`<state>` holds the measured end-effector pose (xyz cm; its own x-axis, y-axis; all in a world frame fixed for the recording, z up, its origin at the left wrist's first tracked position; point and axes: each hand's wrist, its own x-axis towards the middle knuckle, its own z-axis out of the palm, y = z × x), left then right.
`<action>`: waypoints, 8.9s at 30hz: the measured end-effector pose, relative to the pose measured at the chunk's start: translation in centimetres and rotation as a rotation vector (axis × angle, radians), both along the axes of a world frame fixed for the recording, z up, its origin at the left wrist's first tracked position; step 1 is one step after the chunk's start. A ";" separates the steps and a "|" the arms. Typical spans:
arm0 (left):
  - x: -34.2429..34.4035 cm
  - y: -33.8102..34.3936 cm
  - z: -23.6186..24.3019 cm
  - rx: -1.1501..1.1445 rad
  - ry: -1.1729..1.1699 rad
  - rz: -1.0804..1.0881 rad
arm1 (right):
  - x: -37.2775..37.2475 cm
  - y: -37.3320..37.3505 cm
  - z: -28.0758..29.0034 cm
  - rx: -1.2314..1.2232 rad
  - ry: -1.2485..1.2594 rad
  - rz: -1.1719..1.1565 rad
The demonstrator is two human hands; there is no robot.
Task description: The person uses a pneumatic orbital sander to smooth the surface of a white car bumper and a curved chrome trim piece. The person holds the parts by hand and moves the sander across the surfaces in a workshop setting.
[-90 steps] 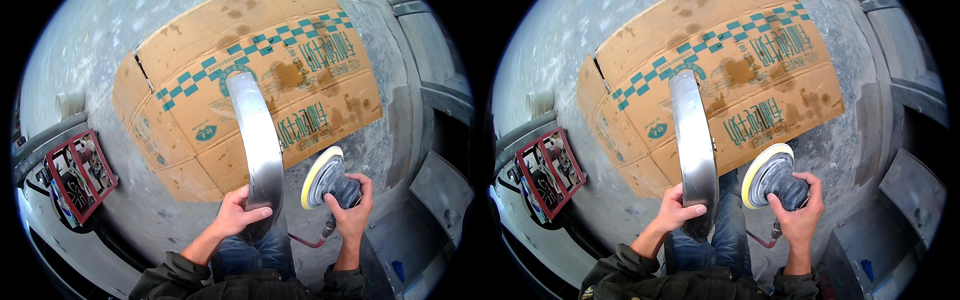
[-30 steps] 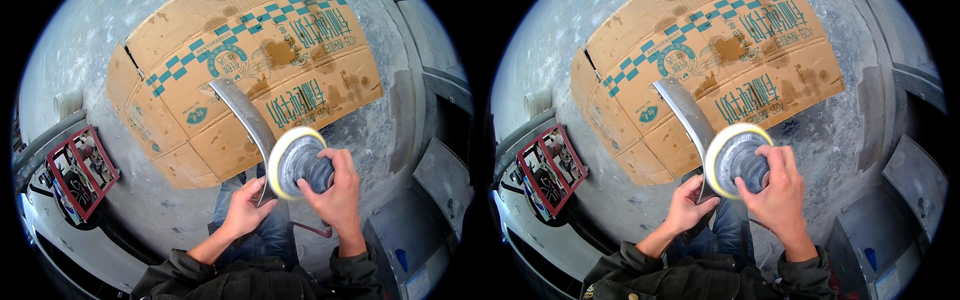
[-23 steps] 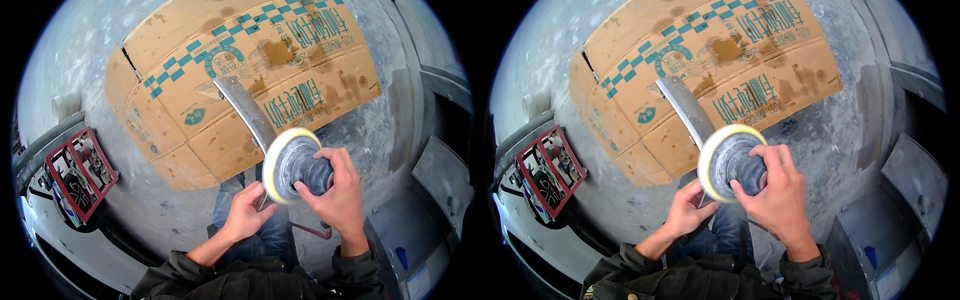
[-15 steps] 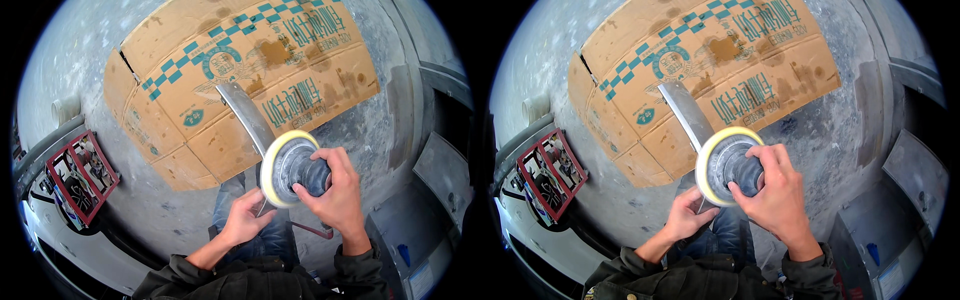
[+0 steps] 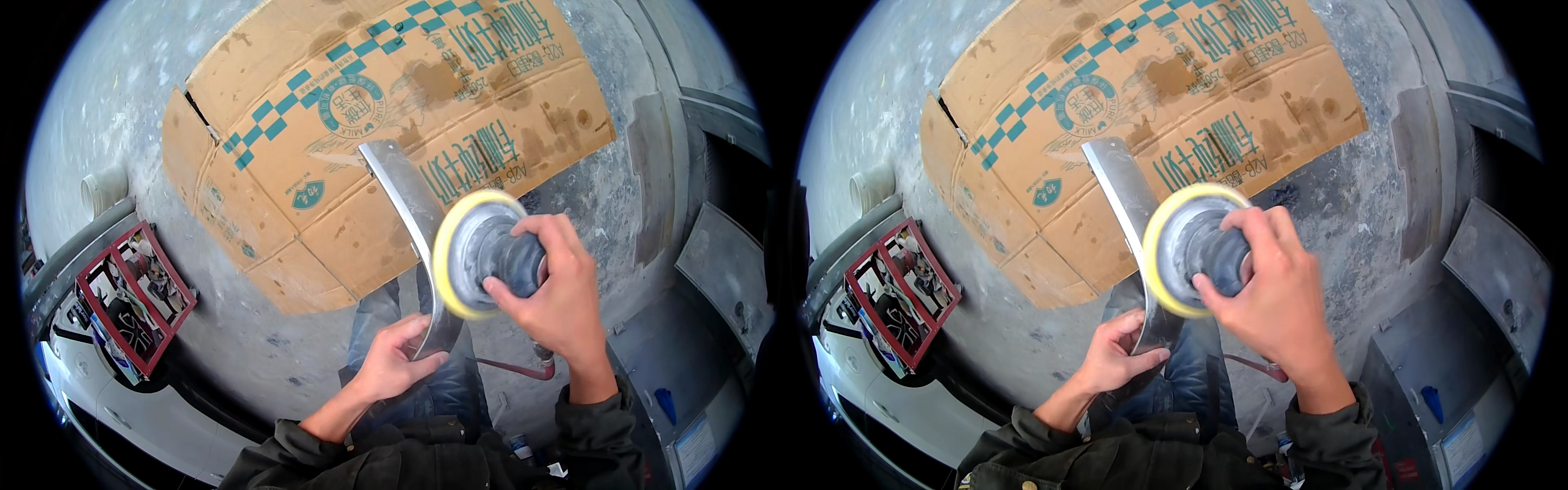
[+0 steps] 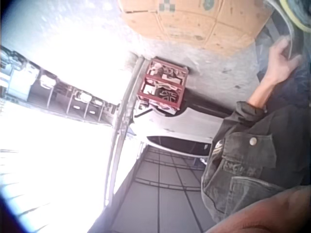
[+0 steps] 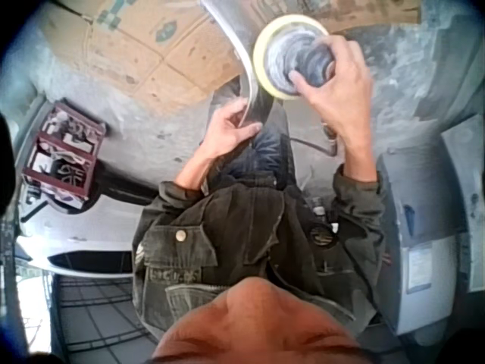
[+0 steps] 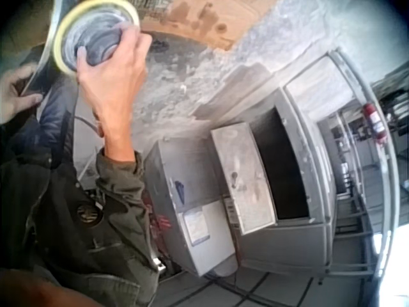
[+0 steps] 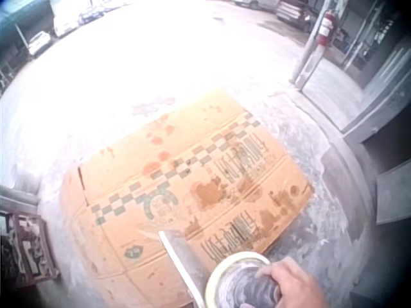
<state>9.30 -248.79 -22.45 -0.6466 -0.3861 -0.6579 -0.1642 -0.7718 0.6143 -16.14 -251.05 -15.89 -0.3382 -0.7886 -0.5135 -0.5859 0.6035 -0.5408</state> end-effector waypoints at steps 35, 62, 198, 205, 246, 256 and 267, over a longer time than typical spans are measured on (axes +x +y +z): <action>0.3 -1.9 1.1 0.251 0.043 0.039 | -0.4 0.0 1.4 -0.019 0.100 0.021; 1.2 -0.8 0.1 0.069 0.046 -0.182 | -0.8 0.4 1.5 -0.007 0.057 0.115; -0.4 -2.1 0.4 0.326 -0.007 -0.055 | 0.5 -1.1 0.4 -0.047 0.028 0.177; -1.1 -2.0 0.6 0.286 -0.053 -0.042 | 1.6 -0.7 0.3 -0.074 0.009 0.225; 1.2 -1.3 0.7 0.137 0.027 -0.198 | -0.2 -2.4 -0.2 -0.045 -0.045 0.186; 1.3 -1.5 0.9 0.238 0.044 -0.120 | 0.6 -2.7 -0.3 -0.077 0.002 0.178; 1.7 -2.5 1.1 0.371 0.023 -0.053 | 1.6 -1.6 0.5 -0.080 0.030 0.197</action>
<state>10.97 -251.26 -21.40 -0.6757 -0.0901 -0.7317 -0.1989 -0.9334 0.2987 -14.58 -252.68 -15.38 -0.1881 -0.8787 -0.4388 -0.7048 0.4319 -0.5628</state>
